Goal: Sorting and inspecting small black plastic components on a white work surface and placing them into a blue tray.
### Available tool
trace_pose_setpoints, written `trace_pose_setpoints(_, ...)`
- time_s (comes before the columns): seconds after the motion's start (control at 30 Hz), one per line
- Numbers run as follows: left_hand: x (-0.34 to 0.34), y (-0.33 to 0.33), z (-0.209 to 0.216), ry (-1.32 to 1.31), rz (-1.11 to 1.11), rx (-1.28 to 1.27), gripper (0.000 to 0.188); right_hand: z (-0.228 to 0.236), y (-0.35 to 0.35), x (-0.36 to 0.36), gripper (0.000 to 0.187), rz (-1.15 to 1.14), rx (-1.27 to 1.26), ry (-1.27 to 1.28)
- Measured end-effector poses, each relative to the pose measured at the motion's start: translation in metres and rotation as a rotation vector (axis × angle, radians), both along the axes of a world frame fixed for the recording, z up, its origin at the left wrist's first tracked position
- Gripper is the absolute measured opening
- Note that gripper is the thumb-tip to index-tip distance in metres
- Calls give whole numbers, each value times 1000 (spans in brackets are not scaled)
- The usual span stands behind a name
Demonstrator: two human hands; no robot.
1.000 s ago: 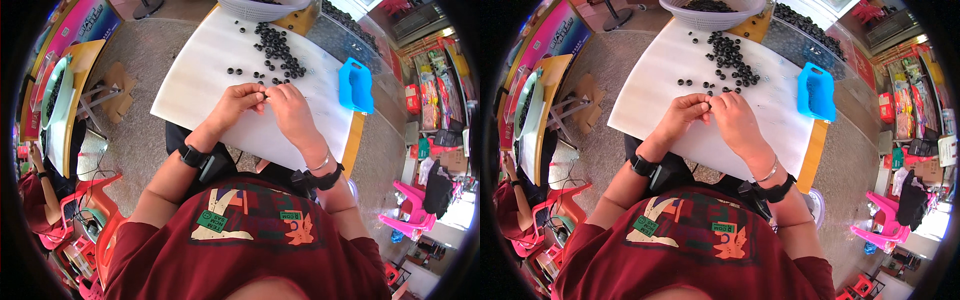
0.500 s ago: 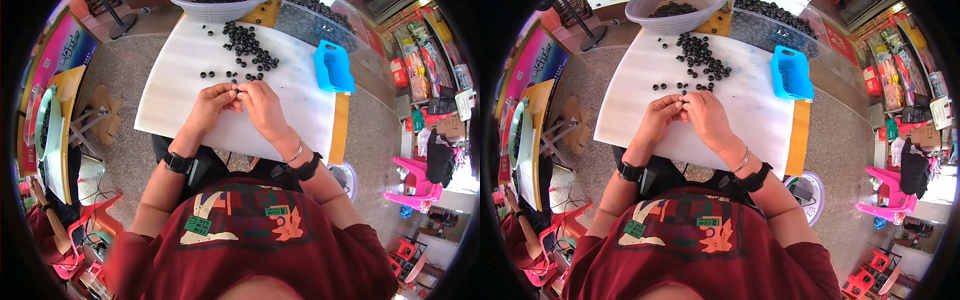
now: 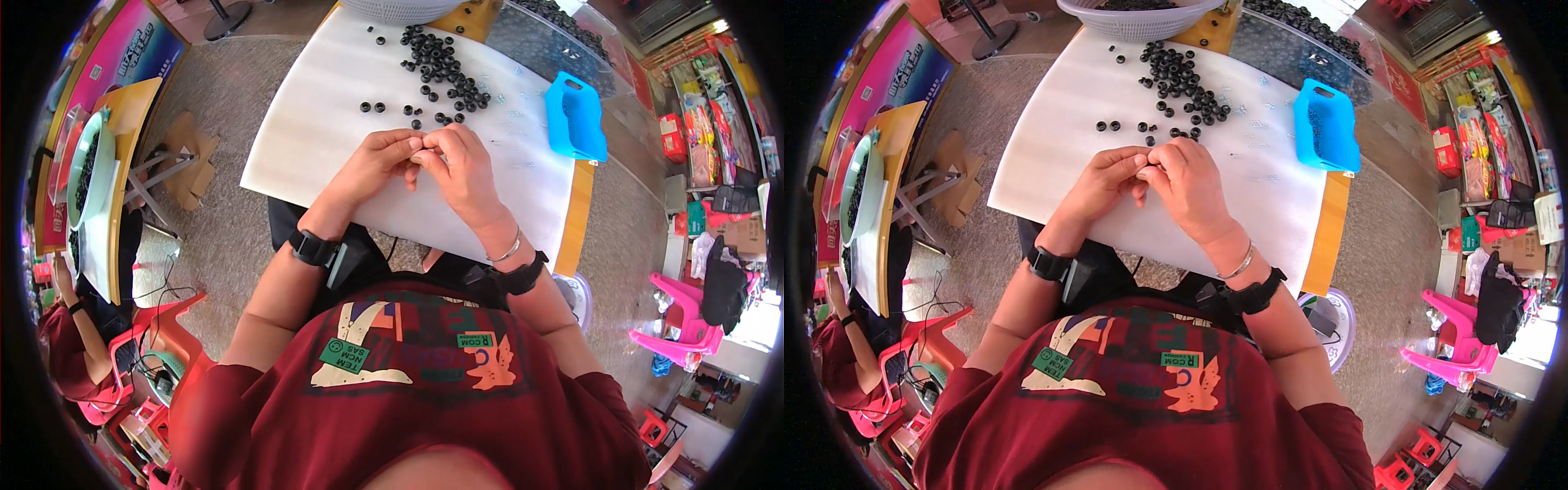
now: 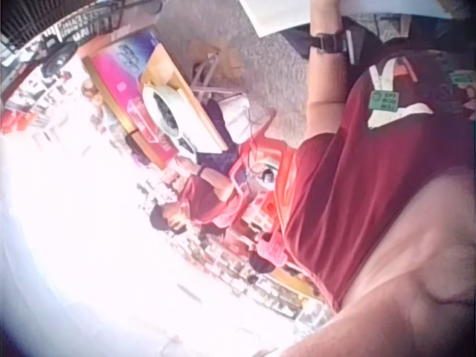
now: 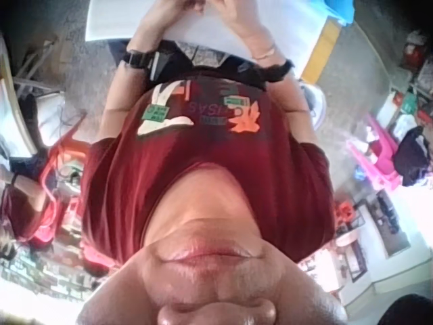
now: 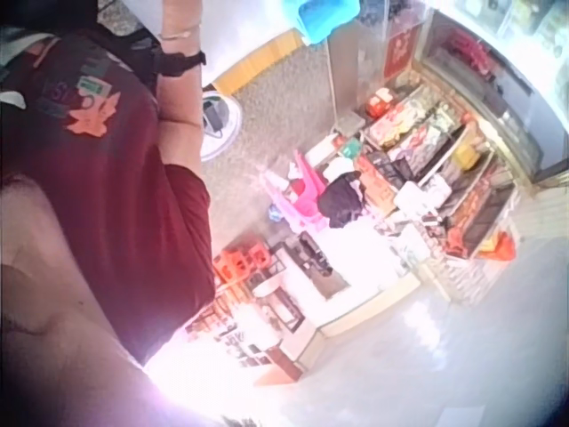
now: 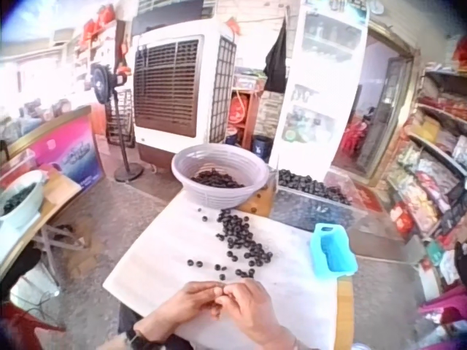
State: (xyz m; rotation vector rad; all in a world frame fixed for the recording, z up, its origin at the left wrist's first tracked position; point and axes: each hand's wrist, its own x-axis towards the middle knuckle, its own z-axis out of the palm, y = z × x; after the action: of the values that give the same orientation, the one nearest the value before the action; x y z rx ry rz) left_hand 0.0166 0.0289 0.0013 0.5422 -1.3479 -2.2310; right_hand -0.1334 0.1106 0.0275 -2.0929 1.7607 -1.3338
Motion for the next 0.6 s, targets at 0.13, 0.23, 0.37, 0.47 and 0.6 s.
trace_pose_setpoints(0.13, -2, 0, -4, -15, 103, -27, 31, 2, -2, 3, 16, 18, 66, -33)
trace_pose_setpoints(0.23, -3, 0, -8, 34, 176, 40, 30, -3, -2, 5, 13, -4, 62, -90)
trace_pose_setpoints(0.37, -2, 2, -6, 36, 221, 92, 29, -6, 0, 4, 11, -25, 82, -91)
trace_pose_setpoints(0.47, -5, 4, -3, -40, 267, 67, 29, -7, -2, 3, 11, -43, 81, -102)
trace_pose_setpoints(0.6, -6, 4, -8, -40, 274, 39, 29, -1, -5, 7, 11, -35, 81, -188)
